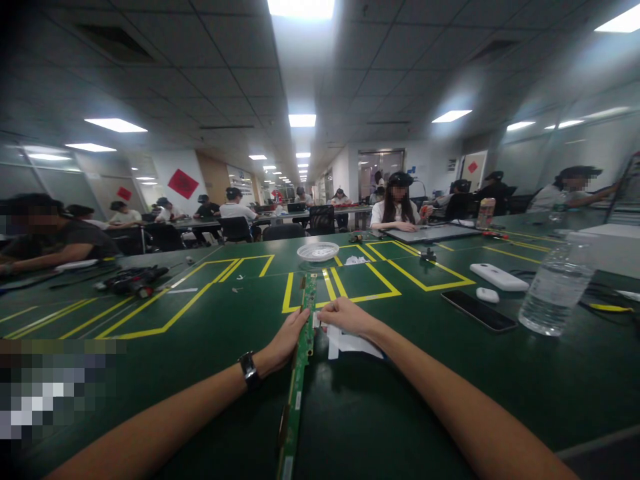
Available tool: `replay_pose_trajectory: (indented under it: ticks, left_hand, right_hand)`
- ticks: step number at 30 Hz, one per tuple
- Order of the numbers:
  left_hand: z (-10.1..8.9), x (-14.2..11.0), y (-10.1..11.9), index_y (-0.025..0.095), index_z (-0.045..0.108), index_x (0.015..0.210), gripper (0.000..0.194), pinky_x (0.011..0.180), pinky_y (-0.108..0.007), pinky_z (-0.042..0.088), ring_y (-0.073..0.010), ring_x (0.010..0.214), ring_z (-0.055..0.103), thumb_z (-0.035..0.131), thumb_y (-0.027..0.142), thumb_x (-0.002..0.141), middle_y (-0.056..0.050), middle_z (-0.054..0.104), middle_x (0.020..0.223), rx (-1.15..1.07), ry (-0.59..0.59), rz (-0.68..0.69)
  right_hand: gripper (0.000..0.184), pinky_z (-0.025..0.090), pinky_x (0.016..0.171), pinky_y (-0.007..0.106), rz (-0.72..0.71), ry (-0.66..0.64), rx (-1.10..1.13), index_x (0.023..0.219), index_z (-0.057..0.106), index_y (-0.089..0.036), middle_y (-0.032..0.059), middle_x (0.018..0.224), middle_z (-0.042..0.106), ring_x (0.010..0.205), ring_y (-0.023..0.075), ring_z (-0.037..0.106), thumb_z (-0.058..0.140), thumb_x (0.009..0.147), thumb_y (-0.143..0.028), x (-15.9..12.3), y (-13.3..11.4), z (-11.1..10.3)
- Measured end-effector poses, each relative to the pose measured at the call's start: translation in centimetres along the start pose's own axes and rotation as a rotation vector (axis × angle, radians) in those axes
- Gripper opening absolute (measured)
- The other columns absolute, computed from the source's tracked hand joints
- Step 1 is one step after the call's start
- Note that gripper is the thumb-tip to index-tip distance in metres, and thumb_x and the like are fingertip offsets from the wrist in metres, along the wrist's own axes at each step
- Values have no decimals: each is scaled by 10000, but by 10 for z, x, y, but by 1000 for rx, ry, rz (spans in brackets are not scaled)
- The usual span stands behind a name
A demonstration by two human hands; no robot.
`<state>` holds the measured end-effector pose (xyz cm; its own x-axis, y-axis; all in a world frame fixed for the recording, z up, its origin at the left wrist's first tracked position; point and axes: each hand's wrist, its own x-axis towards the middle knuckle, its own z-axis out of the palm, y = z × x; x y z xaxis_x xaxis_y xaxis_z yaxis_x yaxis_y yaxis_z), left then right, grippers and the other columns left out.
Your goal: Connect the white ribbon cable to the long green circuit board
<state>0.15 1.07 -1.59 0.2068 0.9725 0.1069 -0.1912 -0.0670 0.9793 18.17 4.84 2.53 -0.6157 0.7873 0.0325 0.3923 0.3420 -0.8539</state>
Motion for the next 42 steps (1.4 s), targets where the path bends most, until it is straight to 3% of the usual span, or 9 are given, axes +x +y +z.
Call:
replay_pose_trajectory:
  ticks: [8, 19, 28, 35, 42]
  left_hand:
    - [-2, 1, -2, 144, 556, 935, 395, 593, -212, 433, -100, 615, 542, 552, 521, 815, 0, 588, 735, 1, 18, -2]
    - [0, 0, 0, 136, 559, 919, 378, 602, -216, 430, -101, 635, 534, 569, 497, 807, -2, 583, 751, -15, 6, -21]
    - [-2, 3, -4, 145, 540, 900, 393, 582, -221, 413, -103, 590, 516, 560, 525, 798, 14, 569, 698, 22, 44, 0]
    - [-2, -2, 0, 148, 544, 976, 397, 637, -240, 438, -129, 677, 560, 526, 515, 826, -14, 608, 785, 73, -2, 11]
    - [0, -3, 3, 153, 541, 949, 403, 630, -245, 443, -129, 647, 561, 522, 534, 822, -10, 597, 748, 48, -13, -23]
  right_hand:
    - [394, 296, 489, 203, 17, -8, 5, 719, 626, -137, -42, 592, 489, 522, 72, 411, 543, 813, -510, 1, 3, 0]
    - [371, 271, 455, 201, -3, -55, 15, 662, 621, -137, -50, 528, 474, 467, 63, 385, 551, 806, -472, 2, 4, -1]
    - [378, 252, 437, 195, 7, 22, 4, 648, 617, -129, -46, 533, 488, 456, 55, 377, 562, 796, -474, 2, 1, 6]
    - [371, 266, 451, 197, -5, 6, -1, 671, 623, -134, -44, 541, 497, 469, 63, 389, 553, 805, -473, 3, 6, 5]
    - [417, 296, 472, 193, 40, -25, 21, 688, 624, -134, -21, 589, 547, 498, 68, 414, 554, 797, -529, 5, 8, 5]
